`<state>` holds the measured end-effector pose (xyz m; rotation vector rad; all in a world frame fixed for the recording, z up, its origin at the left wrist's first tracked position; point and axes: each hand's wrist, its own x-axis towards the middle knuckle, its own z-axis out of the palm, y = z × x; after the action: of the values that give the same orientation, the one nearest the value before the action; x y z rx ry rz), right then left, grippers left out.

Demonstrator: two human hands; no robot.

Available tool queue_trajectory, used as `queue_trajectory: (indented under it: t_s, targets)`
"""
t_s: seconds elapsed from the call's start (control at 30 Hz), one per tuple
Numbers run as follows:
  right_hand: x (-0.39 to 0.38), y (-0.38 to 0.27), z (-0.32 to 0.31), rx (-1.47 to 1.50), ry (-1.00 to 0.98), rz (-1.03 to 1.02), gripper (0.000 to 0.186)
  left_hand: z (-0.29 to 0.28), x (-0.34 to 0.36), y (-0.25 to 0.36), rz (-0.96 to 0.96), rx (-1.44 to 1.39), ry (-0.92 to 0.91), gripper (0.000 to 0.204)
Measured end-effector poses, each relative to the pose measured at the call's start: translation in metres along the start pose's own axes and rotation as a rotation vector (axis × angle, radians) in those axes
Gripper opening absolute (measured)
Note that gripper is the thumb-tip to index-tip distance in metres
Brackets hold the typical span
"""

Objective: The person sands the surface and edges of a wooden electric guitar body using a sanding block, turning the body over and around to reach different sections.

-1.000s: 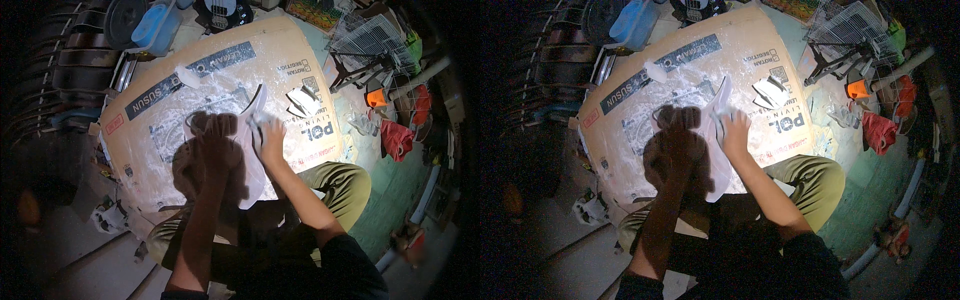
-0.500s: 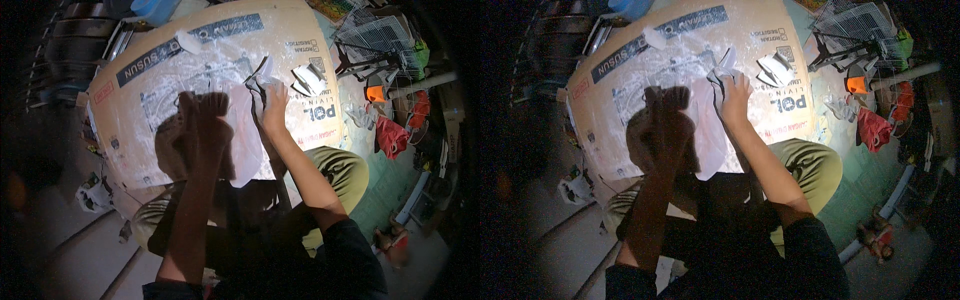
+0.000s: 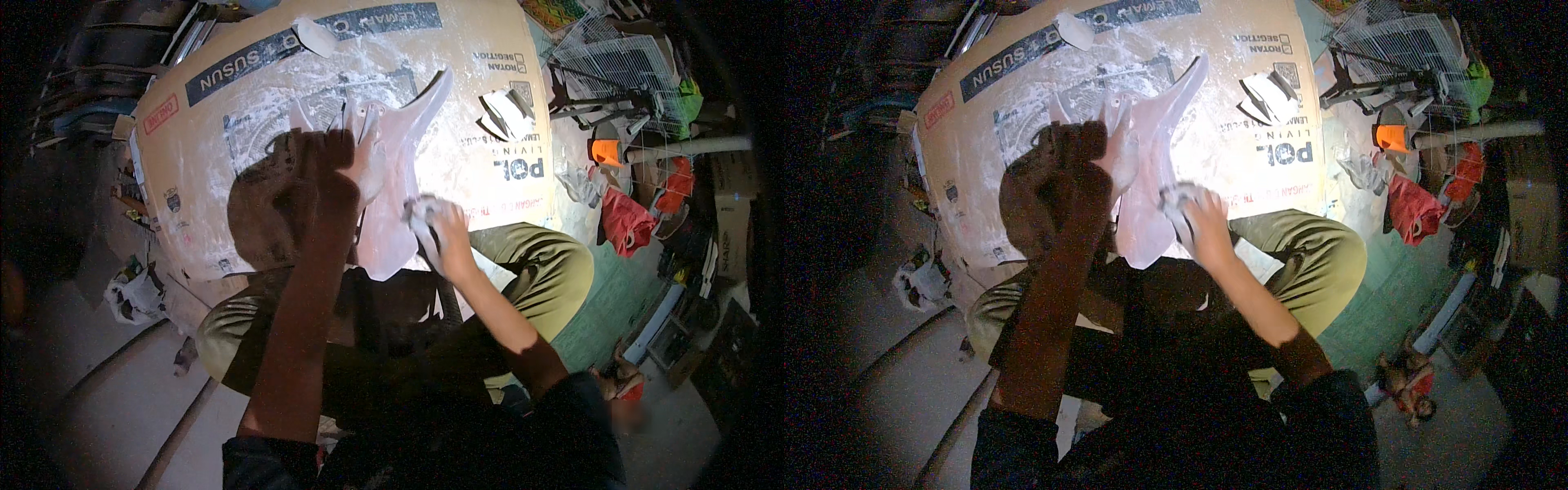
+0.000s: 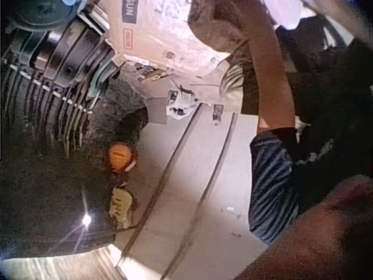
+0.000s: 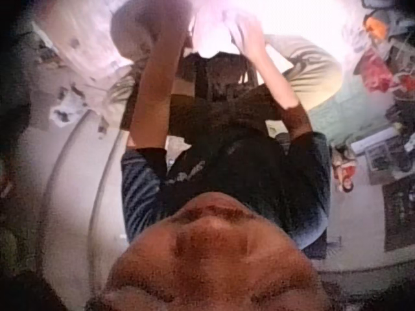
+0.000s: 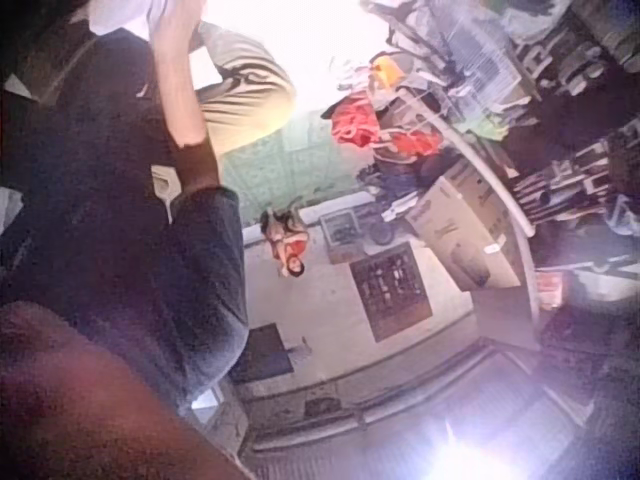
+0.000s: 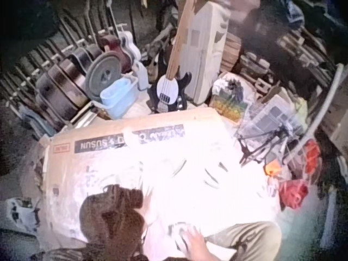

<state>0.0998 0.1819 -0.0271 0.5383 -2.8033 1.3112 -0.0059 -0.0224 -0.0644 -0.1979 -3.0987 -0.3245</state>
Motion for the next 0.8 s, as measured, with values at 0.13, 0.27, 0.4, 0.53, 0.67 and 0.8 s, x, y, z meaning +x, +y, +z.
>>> queue_trajectory:
  t_s: [0.13,0.27,0.4,0.53,0.67,0.8]
  targets:
    - [0.03,0.014,-0.005,-0.163,-0.052,0.036,0.028,-0.01,0.006,0.019,-0.065,-0.072,-0.122,0.064]
    - [0.05,0.012,0.01,-0.151,0.055,0.039,0.027,0.005,0.002,0.007,-0.049,-0.143,-0.076,0.073]
    - [0.001,0.002,-0.015,-0.078,-0.14,-0.018,0.029,-0.002,-0.003,0.015,-0.062,-0.161,-0.053,0.069]
    - [0.064,0.021,0.009,-0.203,0.081,0.027,0.028,-0.014,0.001,0.022,-0.053,-0.114,-0.078,0.074]
    - [0.034,0.009,-0.001,-0.152,-0.042,-0.032,0.03,-0.016,-0.001,0.017,-0.04,-0.055,-0.099,0.078]
    - [0.022,-0.004,-0.011,-0.115,-0.111,-0.069,0.034,0.002,-0.001,0.001,-0.078,-0.034,-0.064,0.069]
